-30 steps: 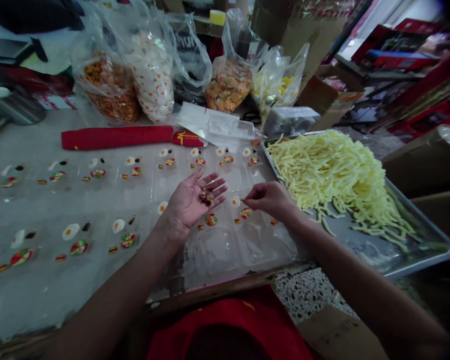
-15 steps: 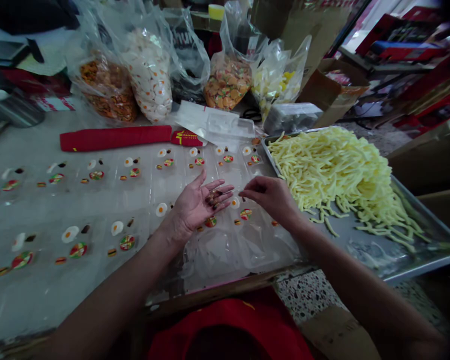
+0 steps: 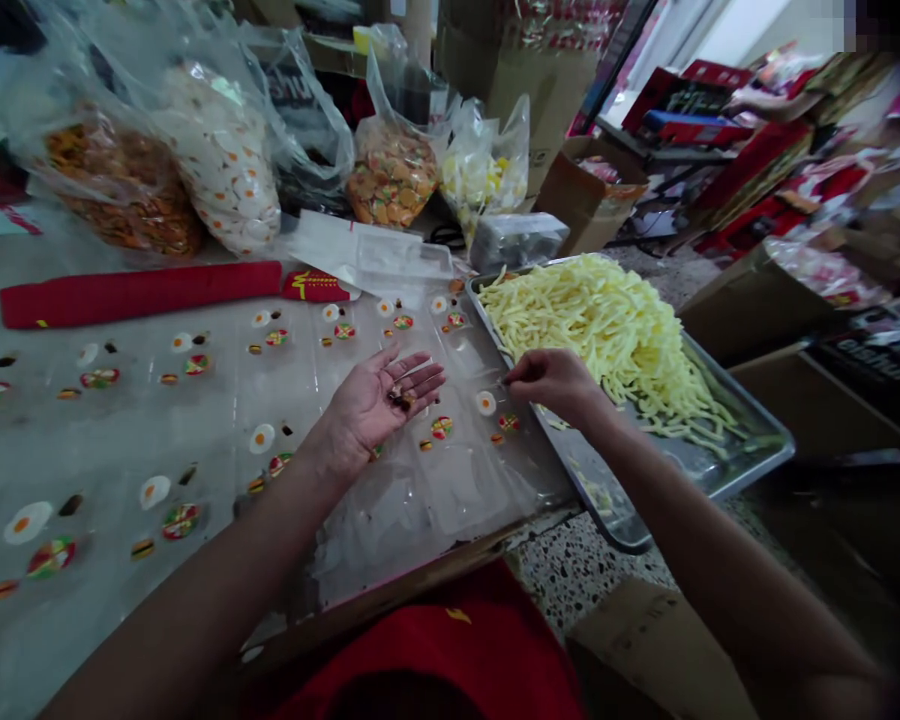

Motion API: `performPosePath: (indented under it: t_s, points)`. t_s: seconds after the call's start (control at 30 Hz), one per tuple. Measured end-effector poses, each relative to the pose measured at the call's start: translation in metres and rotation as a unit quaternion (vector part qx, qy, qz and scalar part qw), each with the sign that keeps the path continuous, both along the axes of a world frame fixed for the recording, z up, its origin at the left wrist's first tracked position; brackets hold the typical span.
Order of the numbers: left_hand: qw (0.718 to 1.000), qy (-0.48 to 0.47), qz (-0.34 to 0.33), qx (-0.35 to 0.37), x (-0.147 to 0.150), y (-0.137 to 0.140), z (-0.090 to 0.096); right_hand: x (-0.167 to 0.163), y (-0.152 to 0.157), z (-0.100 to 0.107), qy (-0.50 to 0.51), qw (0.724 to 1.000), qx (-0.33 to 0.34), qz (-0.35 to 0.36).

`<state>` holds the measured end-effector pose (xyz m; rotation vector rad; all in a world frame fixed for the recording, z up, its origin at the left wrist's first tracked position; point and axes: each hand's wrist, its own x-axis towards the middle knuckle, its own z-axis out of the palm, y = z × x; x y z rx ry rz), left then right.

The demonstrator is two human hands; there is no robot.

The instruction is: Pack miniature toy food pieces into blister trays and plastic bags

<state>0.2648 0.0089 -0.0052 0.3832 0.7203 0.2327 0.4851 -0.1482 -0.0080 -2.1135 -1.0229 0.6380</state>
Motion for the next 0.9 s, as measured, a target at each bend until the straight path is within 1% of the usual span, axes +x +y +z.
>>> performPosePath:
  t_s: [0.07, 0.13, 0.2, 0.27, 0.33, 0.4, 0.47, 0.53, 0.63, 0.7, 0.77, 0.83, 0.9]
  points:
    - [1.000, 0.005, -0.006, 0.002, 0.002, -0.001, -0.004, -0.002, -0.013, -0.009, -0.025, 1.000, -0.018, -0.004]
    - [1.000, -0.003, -0.016, 0.002, 0.006, -0.002, -0.004, -0.010, -0.017, -0.014, -0.101, 0.994, -0.040, -0.002]
    - [0.999, -0.020, -0.027, 0.002, 0.010, -0.003, -0.001, -0.017, -0.016, -0.014, -0.191, 0.979, -0.077, 0.008]
    - [0.999, -0.037, -0.033, 0.003, 0.014, -0.001, 0.002, -0.021, -0.012, -0.013, -0.255, 0.960, -0.110, 0.032]
    - [0.998, -0.049, -0.032, 0.004, 0.016, 0.001, 0.003, -0.023, -0.009, -0.015, -0.289, 0.947, -0.125, 0.059]
    - [0.998, -0.050, -0.024, 0.000, 0.015, 0.003, 0.002, -0.023, -0.008, -0.018, -0.304, 0.940, -0.126, 0.086]
    - [1.000, -0.024, -0.010, -0.015, 0.013, 0.003, 0.000, -0.022, -0.009, -0.021, -0.304, 0.940, -0.115, 0.103]
    - [0.999, 0.021, 0.025, -0.038, 0.008, 0.001, 0.000, -0.021, -0.012, -0.021, -0.275, 0.951, -0.086, 0.110]
    - [0.987, 0.071, 0.115, -0.083, -0.004, 0.003, 0.004, -0.019, -0.021, -0.016, -0.208, 0.973, -0.019, 0.095]
    - [0.976, 0.085, 0.171, -0.102, -0.014, 0.014, 0.009, -0.015, -0.027, -0.012, -0.186, 0.980, 0.020, 0.071]
    - [0.968, 0.085, 0.218, -0.087, -0.024, 0.034, 0.014, -0.009, -0.033, -0.011, -0.169, 0.984, 0.048, 0.043]
    - [0.962, 0.080, 0.257, -0.040, -0.032, 0.056, 0.020, -0.003, -0.037, -0.011, -0.125, 0.990, 0.070, 0.017]
    - [0.957, 0.090, 0.275, -0.007, -0.035, 0.073, 0.023, 0.003, -0.042, -0.011, -0.078, 0.993, 0.086, -0.002]
